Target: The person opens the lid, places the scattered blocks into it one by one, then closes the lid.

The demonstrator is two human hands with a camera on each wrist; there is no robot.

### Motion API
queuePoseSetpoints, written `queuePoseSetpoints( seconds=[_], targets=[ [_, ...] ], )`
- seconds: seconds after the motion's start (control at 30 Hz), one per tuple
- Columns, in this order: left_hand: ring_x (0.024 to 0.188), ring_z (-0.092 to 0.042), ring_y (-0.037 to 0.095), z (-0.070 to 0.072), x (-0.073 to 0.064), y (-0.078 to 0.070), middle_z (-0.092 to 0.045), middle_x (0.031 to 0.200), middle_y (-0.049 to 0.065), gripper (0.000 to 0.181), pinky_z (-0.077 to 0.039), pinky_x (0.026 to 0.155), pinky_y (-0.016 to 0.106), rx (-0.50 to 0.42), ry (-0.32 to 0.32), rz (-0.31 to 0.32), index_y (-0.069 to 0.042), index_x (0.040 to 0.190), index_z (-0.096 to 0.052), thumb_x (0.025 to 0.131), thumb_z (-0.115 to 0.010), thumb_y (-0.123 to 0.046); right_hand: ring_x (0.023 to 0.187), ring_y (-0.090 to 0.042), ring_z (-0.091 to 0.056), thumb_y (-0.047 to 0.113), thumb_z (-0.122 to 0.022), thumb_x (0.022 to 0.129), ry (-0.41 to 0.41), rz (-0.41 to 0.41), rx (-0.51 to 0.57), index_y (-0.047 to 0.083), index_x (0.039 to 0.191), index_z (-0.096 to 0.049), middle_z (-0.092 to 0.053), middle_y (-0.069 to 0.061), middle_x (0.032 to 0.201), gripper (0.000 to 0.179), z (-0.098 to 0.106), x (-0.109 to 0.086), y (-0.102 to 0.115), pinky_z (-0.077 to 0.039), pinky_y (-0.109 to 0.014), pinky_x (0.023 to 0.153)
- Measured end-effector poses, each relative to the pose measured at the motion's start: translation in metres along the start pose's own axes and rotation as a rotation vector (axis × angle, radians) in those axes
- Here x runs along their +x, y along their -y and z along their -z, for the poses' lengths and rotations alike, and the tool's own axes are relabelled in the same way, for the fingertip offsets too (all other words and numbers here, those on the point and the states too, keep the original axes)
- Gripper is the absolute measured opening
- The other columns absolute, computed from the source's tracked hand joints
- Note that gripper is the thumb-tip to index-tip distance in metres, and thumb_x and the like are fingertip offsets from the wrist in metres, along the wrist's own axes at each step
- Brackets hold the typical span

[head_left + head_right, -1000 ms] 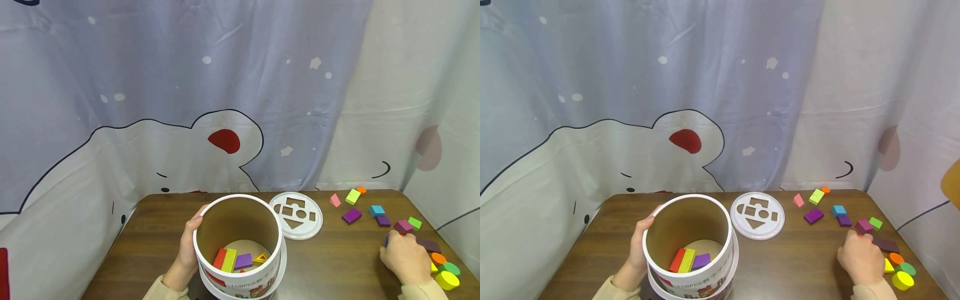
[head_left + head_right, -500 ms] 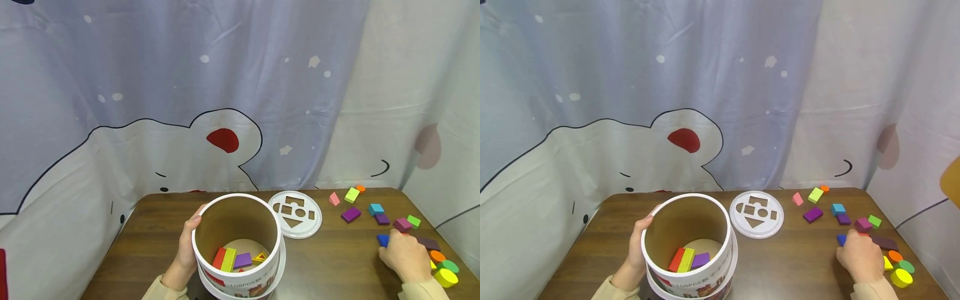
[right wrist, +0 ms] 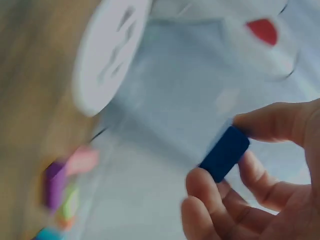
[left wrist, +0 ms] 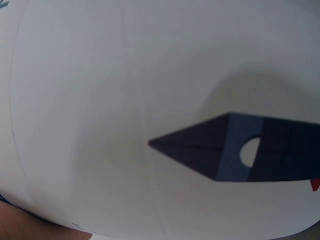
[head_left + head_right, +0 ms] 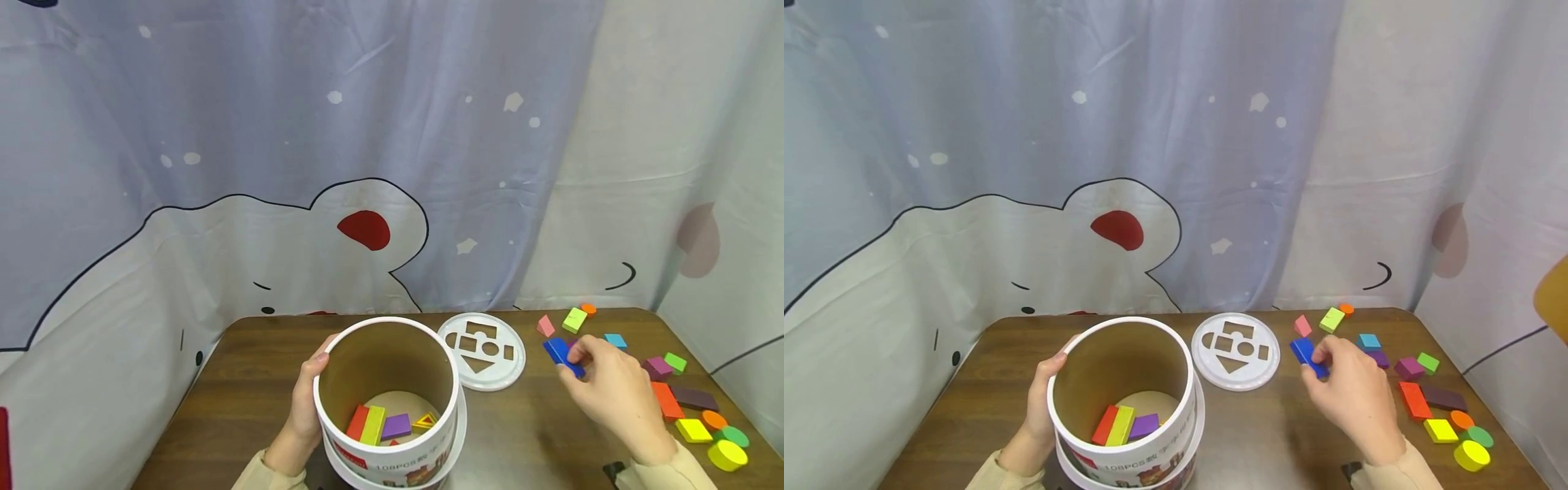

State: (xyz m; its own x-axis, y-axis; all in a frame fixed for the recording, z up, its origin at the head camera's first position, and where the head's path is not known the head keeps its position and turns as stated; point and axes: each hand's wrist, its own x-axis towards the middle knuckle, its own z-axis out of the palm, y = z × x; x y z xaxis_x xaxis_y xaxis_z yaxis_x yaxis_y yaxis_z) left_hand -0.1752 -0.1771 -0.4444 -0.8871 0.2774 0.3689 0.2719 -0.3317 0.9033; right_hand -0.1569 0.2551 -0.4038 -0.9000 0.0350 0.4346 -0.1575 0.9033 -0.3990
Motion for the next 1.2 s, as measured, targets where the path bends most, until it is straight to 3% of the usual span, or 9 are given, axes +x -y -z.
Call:
queuePoseSetpoints(
  seconds=[0.17,0.37,0.57,0.73,0.9,1.07,1.2],
  targets=[
    [0.13,-0.054,0.017,0.0,0.0,0.001,-0.058,0.14,0.002,0.055,-0.043,0.112,0.034,-0.001,0.002,-0.009,-0.001,0.15,-0.042,0.107,-0.015,-0.023,0.065,-0.004,-0.054,0.014,-0.088,0.073,-0.132,0.176,0.126,0.022,0.082,-0.062,-0.061,0.009,0.074,0.029,0.006,0.004,0.054,-0.042,-0.023,0.057],
    [0.131,-0.053,0.018,-0.001,0.0,0.0,-0.057,0.14,0.003,0.055,-0.042,0.113,0.035,0.005,0.002,-0.002,-0.003,0.15,-0.043,0.108,-0.017,-0.026,0.069,0.001,-0.055,0.006,-0.087,0.071,-0.164,0.35,0.287,0.022,0.083,-0.061,-0.059,0.014,0.078,0.034,0.015,0.007,0.108,-0.048,-0.019,0.064],
    [0.129,-0.054,0.02,0.001,0.001,0.002,-0.058,0.139,0.006,0.055,-0.043,0.112,0.037,-0.005,0.009,-0.011,-0.001,0.148,-0.044,0.108,-0.017,-0.026,0.073,-0.003,-0.057,0.005,-0.085,0.074,-0.096,0.481,0.408,0.02,0.086,-0.06,-0.058,0.012,0.084,0.031,0.011,0.009,0.148,-0.053,-0.022,0.067],
    [0.131,-0.053,0.022,0.002,0.002,0.004,-0.056,0.141,0.01,0.054,-0.043,0.113,0.038,-0.029,0.026,-0.029,0.001,0.149,-0.042,0.108,-0.02,-0.027,0.075,-0.002,-0.052,0.008,-0.083,0.076,-0.057,0.553,0.429,0.02,0.086,-0.06,-0.056,0.012,0.083,0.028,-0.001,0.01,0.172,-0.049,-0.02,0.067],
    [0.131,-0.053,0.02,0.006,0.001,0.006,-0.057,0.142,0.006,0.055,-0.043,0.113,0.037,-0.03,0.023,-0.027,0.0,0.15,-0.042,0.108,-0.019,-0.027,0.075,-0.002,-0.053,0.012,-0.083,0.077,-0.001,0.576,0.411,0.02,0.088,-0.06,-0.056,0.012,0.086,0.027,-0.012,0.013,0.191,-0.048,-0.019,0.068],
    [0.132,-0.053,0.02,0.002,0.001,-0.001,-0.057,0.141,0.005,0.055,-0.043,0.113,0.037,-0.028,0.037,-0.032,-0.002,0.149,-0.044,0.108,-0.014,-0.024,0.077,-0.005,-0.055,0.016,-0.084,0.08,0.139,0.572,0.369,0.02,0.089,-0.06,-0.058,0.012,0.088,0.025,-0.02,0.017,0.204,-0.048,-0.021,0.071],
    [0.13,-0.054,0.018,-0.009,-0.001,-0.014,-0.058,0.139,0.002,0.052,-0.043,0.112,0.035,-0.008,0.025,-0.017,-0.006,0.145,-0.048,0.107,-0.017,-0.027,0.077,-0.007,-0.053,0.02,-0.084,0.081,0.253,0.564,0.292,0.021,0.087,-0.061,-0.057,0.013,0.087,0.025,-0.025,0.02,0.209,-0.047,-0.023,0.071]
  ],
)
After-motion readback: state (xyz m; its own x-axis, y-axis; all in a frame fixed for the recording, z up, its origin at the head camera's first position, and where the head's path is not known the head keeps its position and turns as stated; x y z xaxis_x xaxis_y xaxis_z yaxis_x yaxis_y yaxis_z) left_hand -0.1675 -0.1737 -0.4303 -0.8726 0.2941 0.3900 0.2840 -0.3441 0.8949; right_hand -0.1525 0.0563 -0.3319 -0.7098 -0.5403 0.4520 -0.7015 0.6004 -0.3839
